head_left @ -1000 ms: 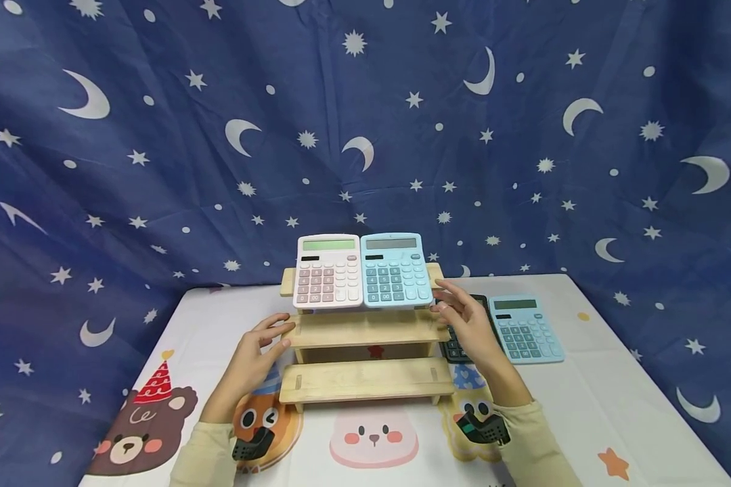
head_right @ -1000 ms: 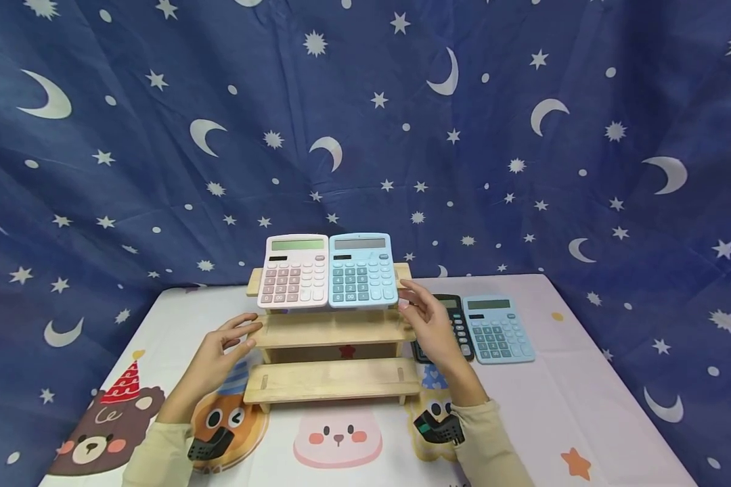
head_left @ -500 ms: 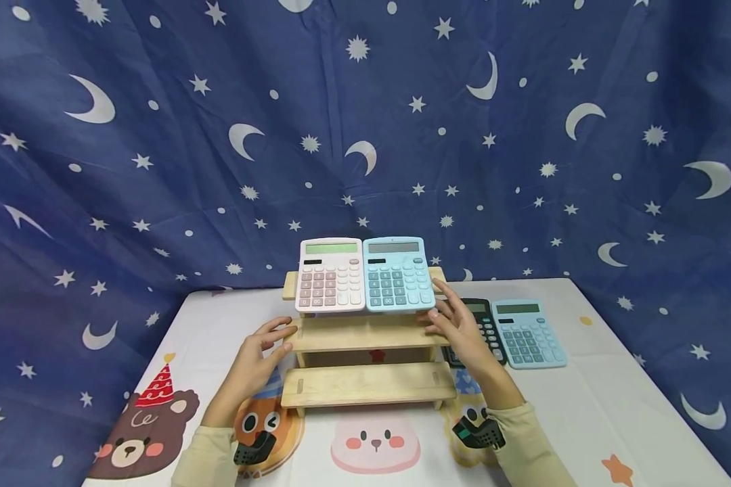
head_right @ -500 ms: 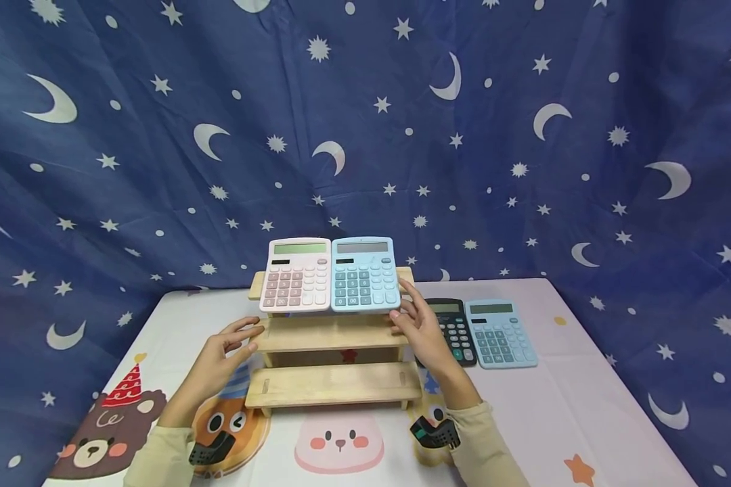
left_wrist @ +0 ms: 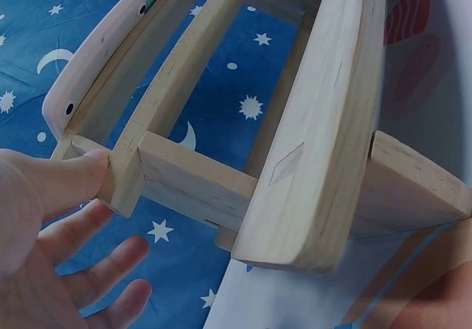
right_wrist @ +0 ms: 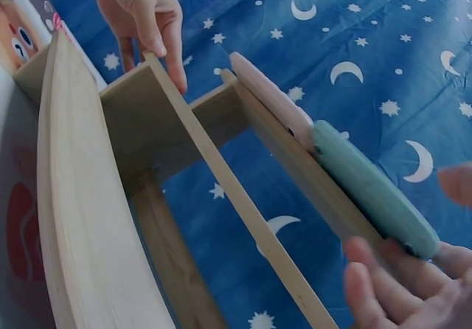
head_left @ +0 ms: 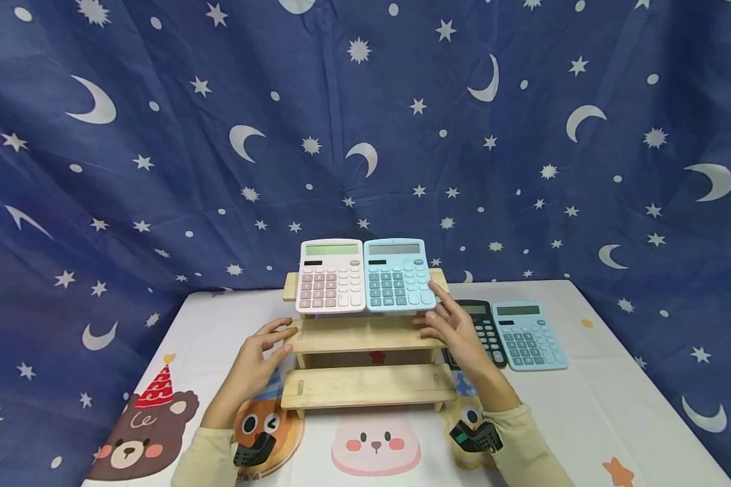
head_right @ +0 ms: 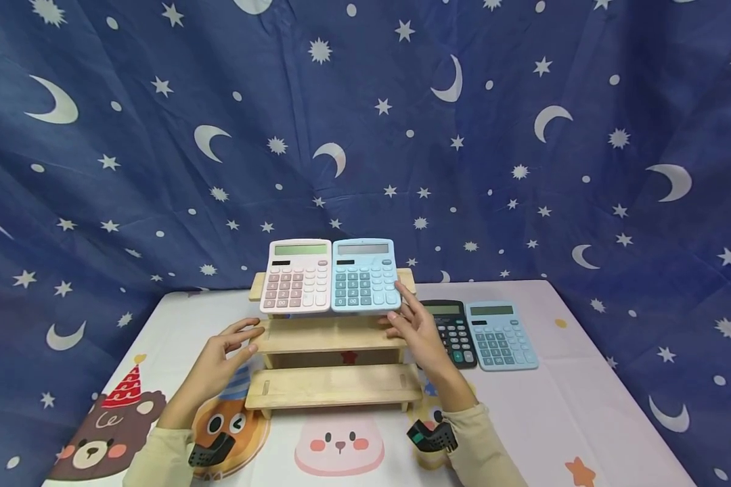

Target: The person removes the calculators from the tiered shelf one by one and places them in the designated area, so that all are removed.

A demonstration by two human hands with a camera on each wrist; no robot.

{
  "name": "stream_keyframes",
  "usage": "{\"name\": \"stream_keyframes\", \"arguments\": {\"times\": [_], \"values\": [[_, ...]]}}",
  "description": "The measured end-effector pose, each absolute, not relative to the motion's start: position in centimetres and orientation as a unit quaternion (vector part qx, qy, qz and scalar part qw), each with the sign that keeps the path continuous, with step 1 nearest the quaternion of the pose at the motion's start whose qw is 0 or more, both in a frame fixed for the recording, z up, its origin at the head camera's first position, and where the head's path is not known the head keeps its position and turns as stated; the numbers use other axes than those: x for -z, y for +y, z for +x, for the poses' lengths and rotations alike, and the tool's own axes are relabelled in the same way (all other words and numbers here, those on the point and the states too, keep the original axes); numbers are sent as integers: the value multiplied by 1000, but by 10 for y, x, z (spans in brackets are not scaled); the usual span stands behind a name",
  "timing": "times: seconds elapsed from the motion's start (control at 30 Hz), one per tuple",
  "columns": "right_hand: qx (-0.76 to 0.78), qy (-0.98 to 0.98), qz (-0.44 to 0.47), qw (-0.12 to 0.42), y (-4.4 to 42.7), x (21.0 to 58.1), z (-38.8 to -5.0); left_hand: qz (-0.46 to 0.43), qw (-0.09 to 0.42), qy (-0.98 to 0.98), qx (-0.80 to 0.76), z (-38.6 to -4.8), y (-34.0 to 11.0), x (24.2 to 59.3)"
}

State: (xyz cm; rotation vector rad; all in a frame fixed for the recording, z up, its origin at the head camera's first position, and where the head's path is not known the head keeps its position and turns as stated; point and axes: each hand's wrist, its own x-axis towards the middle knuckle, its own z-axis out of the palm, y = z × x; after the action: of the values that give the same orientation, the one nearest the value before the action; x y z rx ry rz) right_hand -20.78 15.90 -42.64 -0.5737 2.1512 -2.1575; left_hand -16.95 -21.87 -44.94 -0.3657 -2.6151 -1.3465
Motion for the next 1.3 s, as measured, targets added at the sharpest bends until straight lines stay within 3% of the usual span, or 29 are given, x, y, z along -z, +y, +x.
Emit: {"name": "stream_keyframes", "arguments": {"times": [0.2,0.37,0.87,1.3], "values": [[716,690,-99,-30,157,425,-206,-121,85,-878,455,-170,-217,450],[726,685,-49,-41,158,424,-207,-119,81,-878,456,-169,-215,450],[795,602,-64,23,167,421,-207,-121,86,-878,456,-168,-217,454],[810,580,-76,21,170,412,-206,-124,85,-876,459,-167,-218,447]]}}
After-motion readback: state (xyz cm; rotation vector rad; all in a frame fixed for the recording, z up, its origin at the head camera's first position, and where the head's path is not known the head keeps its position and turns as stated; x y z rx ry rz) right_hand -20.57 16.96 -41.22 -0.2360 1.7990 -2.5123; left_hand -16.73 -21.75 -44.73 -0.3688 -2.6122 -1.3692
